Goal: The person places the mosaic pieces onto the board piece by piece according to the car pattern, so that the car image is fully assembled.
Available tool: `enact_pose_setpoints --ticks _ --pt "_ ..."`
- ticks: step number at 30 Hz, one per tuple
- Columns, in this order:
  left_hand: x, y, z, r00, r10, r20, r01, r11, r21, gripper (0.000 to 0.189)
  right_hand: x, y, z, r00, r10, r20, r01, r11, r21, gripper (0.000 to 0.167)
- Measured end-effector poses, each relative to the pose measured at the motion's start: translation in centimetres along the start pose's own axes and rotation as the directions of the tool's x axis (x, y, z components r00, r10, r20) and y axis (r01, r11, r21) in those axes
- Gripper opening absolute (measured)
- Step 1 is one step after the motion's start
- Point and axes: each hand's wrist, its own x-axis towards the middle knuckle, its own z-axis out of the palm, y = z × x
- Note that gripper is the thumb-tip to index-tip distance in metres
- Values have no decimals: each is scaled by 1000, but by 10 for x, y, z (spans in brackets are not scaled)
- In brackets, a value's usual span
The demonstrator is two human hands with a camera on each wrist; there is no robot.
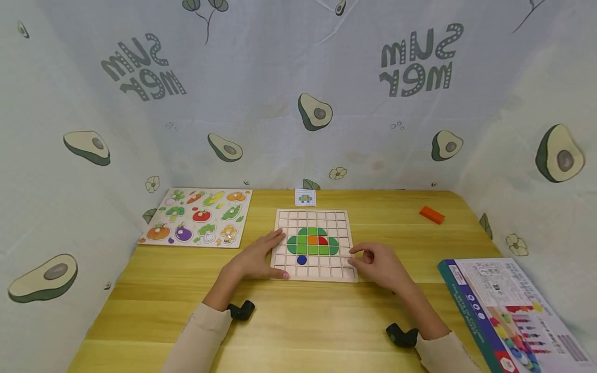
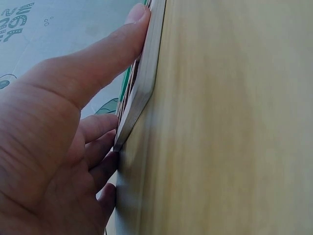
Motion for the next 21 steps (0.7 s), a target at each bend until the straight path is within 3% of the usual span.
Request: enact_pose_setpoints --ticks 10,21 --pt "1 0 1 1000 5 12 -5 1000 6 114 -20 39 -25 997 10 -77 -13 999 -38 23" --pt "0 -1 1 1000 4 -2 -4 1000 7 115 -37 51 -36 991 53 -126 -66 993 -94 28"
